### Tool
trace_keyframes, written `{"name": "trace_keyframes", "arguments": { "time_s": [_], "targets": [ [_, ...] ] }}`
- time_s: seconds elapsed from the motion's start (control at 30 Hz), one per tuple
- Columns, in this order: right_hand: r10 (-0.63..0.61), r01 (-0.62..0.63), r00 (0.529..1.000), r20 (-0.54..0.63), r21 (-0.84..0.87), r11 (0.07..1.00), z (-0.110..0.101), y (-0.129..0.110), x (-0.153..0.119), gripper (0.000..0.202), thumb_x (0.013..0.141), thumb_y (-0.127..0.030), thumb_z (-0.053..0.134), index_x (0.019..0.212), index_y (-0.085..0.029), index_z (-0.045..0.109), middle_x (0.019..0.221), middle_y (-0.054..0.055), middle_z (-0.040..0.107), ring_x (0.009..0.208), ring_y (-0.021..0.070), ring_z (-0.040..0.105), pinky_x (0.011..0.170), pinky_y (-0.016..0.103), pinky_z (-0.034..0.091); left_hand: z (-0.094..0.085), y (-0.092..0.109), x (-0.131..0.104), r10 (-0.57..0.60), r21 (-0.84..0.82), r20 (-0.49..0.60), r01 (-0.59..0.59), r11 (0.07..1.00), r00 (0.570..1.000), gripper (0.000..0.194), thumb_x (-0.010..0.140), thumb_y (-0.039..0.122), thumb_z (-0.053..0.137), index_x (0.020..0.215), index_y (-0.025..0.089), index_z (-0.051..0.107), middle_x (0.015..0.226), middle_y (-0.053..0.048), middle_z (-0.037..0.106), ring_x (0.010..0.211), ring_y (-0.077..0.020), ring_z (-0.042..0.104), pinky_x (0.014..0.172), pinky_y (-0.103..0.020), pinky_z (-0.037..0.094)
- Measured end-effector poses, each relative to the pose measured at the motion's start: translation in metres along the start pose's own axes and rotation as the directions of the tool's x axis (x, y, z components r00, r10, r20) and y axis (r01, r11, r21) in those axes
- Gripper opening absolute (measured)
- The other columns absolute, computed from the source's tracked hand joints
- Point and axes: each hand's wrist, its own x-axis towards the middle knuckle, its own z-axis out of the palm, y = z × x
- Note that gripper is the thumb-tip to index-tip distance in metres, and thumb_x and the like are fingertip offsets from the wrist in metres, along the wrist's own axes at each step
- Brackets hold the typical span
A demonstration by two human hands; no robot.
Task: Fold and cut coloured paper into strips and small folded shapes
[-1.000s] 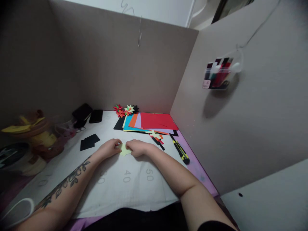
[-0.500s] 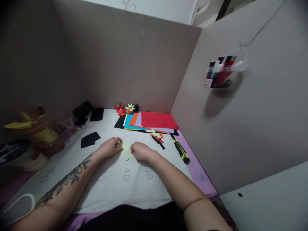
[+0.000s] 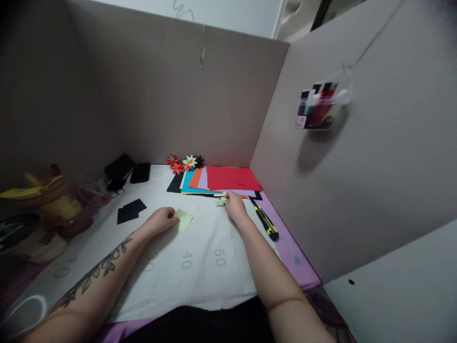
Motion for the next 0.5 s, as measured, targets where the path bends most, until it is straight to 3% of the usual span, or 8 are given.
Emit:
{"name": "trace_keyframes", "arguments": {
  "time_s": [0.1,0.17,0.23,0.37,0.5],
  "targets": [
    [-0.042,0.041,0.992,-0.116,-0.01,0.999,0.002,-0.001,-0.003,0.026,0.074,-0.011,0.048,0.096,-0.015,0.06,0.102,0.012,0.059,0.101,0.0235,0.049,0.09,0.037,0.037,0.0,0.001,0.001,-0.009,-0.262,-0.052,-0.006,0.965,0.999,0.022,0.071,0.037,0.05,0.06,0.018,0.053,0.052,0.002,0.049,0.051,-0.0126,0.046,0.046,-0.023,0.028],
    [-0.118,0.13,0.99,-0.075,0.194,0.972,0.009,-0.017,-0.012,0.019,0.076,-0.018,0.05,0.091,-0.017,0.061,0.097,0.009,0.061,0.093,0.0206,0.053,0.085,0.034,0.041,-0.001,0.004,-0.001,-0.034,-0.474,-0.05,0.006,0.88,0.998,0.023,0.072,0.039,0.049,0.063,0.019,0.052,0.05,0.005,0.045,0.046,-0.0106,0.042,0.044,-0.022,0.026],
    [-0.141,0.112,0.989,0.036,0.428,0.897,0.017,-0.039,-0.025,0.014,0.076,-0.025,0.052,0.084,-0.018,0.063,0.087,0.005,0.063,0.079,0.0172,0.056,0.074,0.03,0.045,-0.001,0.007,-0.003,-0.046,-0.628,-0.029,0.017,0.778,0.999,0.023,0.071,0.042,0.051,0.068,0.019,0.053,0.052,0.006,0.046,0.045,-0.0094,0.041,0.045,-0.021,0.028],
    [-0.122,-0.028,0.976,0.182,0.656,0.755,0.021,-0.075,-0.044,0.015,0.071,-0.03,0.06,0.079,-0.017,0.062,0.076,0.001,0.063,0.068,0.0135,0.054,0.064,0.025,0.042,0.002,0.013,-0.006,0.0,-0.73,-0.028,-0.02,0.683,1.0,0.023,0.071,0.04,0.054,0.071,0.018,0.055,0.058,0.005,0.052,0.049,-0.0093,0.046,0.049,-0.021,0.034],
    [-0.122,-0.069,0.965,0.232,0.673,0.736,0.019,-0.082,-0.05,0.012,0.067,-0.028,0.062,0.069,-0.017,0.059,0.066,-0.002,0.056,0.061,0.0111,0.049,0.06,0.023,0.038,0.007,0.016,-0.005,0.07,-0.718,-0.064,-0.094,0.689,0.996,0.019,0.074,0.036,0.052,0.074,0.017,0.054,0.066,0.002,0.057,0.058,-0.0113,0.052,0.055,-0.022,0.039]
  ]
}}
